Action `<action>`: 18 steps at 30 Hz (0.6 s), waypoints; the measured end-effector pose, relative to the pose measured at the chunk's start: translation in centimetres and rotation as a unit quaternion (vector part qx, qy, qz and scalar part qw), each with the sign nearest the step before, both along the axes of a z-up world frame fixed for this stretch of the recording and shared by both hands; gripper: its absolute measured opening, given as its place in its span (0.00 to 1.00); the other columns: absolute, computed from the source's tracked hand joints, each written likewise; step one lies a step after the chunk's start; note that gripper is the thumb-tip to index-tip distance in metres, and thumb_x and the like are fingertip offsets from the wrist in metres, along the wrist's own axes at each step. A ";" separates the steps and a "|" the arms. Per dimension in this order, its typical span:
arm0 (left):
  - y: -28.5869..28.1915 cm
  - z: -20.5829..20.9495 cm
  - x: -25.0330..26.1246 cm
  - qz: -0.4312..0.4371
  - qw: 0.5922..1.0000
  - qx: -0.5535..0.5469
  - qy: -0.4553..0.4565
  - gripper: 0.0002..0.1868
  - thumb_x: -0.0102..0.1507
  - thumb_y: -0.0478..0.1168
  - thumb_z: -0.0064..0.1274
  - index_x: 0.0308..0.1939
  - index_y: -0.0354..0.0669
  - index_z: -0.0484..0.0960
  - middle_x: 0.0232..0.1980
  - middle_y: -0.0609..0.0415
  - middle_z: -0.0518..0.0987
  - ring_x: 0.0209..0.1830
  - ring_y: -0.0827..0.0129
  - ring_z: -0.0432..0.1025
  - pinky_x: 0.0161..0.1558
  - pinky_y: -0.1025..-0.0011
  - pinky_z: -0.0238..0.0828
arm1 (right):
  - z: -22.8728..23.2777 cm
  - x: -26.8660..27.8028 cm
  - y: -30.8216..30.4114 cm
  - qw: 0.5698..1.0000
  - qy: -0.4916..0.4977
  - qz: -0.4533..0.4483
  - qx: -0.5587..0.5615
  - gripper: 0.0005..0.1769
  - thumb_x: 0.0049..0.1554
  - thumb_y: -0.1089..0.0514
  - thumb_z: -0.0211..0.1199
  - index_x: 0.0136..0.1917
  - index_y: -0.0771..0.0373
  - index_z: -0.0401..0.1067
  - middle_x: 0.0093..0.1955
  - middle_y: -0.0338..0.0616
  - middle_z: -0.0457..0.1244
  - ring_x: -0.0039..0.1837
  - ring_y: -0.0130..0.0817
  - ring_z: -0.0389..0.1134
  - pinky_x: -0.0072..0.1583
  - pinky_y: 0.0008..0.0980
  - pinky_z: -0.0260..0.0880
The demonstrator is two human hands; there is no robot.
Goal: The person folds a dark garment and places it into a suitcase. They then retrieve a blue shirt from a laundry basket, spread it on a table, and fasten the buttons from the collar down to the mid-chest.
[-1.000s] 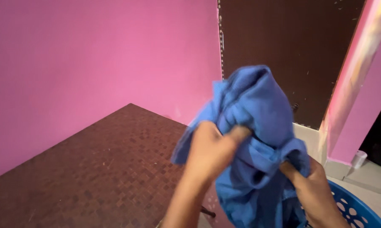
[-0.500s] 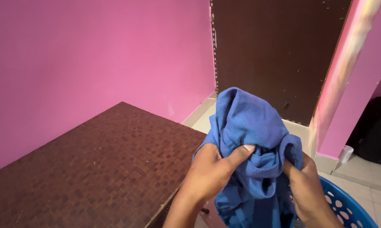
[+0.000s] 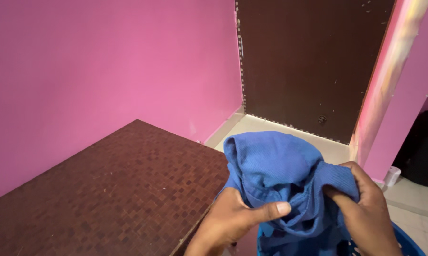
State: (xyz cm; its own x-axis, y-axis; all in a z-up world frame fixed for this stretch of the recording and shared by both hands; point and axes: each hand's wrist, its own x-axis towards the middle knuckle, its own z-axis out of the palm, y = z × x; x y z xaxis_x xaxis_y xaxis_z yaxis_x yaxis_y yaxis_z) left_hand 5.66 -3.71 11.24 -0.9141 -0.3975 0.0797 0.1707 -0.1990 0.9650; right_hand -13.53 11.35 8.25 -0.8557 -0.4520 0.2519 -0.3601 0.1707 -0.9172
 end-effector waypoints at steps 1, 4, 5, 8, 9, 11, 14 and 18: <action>0.1 -0.3 0.0 -0.002 1.000 0.006 0.001 0.46 0.50 0.45 0.69 0.69 0.32 0.69 0.63 0.45 0.81 0.65 0.60 0.75 0.67 0.63 0.68 | -0.1 -0.1 0.1 1.000 0.009 0.013 -0.010 0.12 0.50 0.67 0.63 0.50 0.65 0.73 0.43 0.46 0.67 0.48 0.33 0.68 0.54 0.33 0.66; 0.7 -0.9 -0.1 -0.010 0.999 0.047 0.015 0.44 0.51 0.39 0.67 0.70 0.33 0.67 0.62 0.46 0.81 0.64 0.61 0.75 0.67 0.63 0.69 | -0.3 -0.1 0.1 0.999 0.021 0.026 -0.032 0.13 0.50 0.68 0.62 0.50 0.64 0.72 0.45 0.44 0.67 0.50 0.31 0.67 0.55 0.33 0.66; 1.2 -1.1 -0.3 -0.013 0.997 0.077 0.026 0.43 0.52 0.37 0.65 0.70 0.33 0.67 0.62 0.46 0.80 0.63 0.61 0.75 0.66 0.63 0.69 | -0.3 -0.1 0.1 0.999 0.029 0.031 -0.028 0.14 0.50 0.68 0.63 0.51 0.63 0.70 0.45 0.43 0.66 0.51 0.30 0.67 0.55 0.32 0.67; 2.4 -1.5 -1.1 0.007 0.993 0.113 0.035 0.40 0.52 0.31 0.63 0.69 0.33 0.68 0.60 0.45 0.81 0.60 0.61 0.76 0.64 0.63 0.71 | 0.0 0.1 0.1 0.997 0.050 0.045 -0.031 0.23 0.48 0.69 0.61 0.58 0.60 0.66 0.51 0.39 0.65 0.54 0.28 0.68 0.55 0.31 0.68; 2.5 -1.6 -1.2 0.019 0.992 0.116 0.033 0.40 0.52 0.30 0.63 0.69 0.33 0.68 0.59 0.45 0.81 0.59 0.61 0.76 0.64 0.63 0.72 | 0.2 0.2 0.2 0.997 0.054 0.047 -0.042 0.29 0.47 0.70 0.59 0.63 0.59 0.63 0.56 0.38 0.65 0.57 0.27 0.68 0.56 0.30 0.69; 2.6 -1.8 -1.1 0.023 0.992 0.107 0.070 0.39 0.54 0.29 0.63 0.69 0.31 0.68 0.60 0.46 0.81 0.59 0.63 0.76 0.64 0.63 0.72 | 0.9 0.5 0.0 0.996 0.060 0.049 -0.045 0.33 0.46 0.72 0.56 0.66 0.58 0.64 0.57 0.38 0.66 0.58 0.27 0.68 0.57 0.29 0.69; 2.7 -2.7 -0.8 0.020 0.992 0.094 0.088 0.39 0.54 0.28 0.62 0.69 0.35 0.67 0.59 0.53 0.81 0.60 0.68 0.76 0.64 0.67 0.72 | 2.0 1.0 0.2 0.999 0.039 0.019 -0.009 0.26 0.48 0.74 0.55 0.59 0.61 0.73 0.50 0.43 0.70 0.54 0.29 0.70 0.56 0.27 0.67; 1.3 -3.4 -0.6 0.084 0.994 -0.057 0.037 0.30 0.54 0.33 0.59 0.61 0.30 0.76 0.50 0.52 0.84 0.48 0.70 0.78 0.53 0.70 0.76 | 3.2 0.7 1.3 0.997 0.018 -0.062 0.038 0.20 0.51 0.75 0.56 0.54 0.64 0.79 0.45 0.43 0.71 0.48 0.32 0.71 0.52 0.30 0.68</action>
State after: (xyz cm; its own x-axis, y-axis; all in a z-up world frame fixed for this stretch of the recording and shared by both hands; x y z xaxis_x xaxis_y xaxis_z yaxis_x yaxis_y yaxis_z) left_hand 5.03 -2.39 7.87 -0.8256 -0.5281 0.1985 0.2644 -0.0513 0.9630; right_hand -12.80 12.67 11.42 -0.8970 -0.3626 0.2528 -0.3648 0.2841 -0.8867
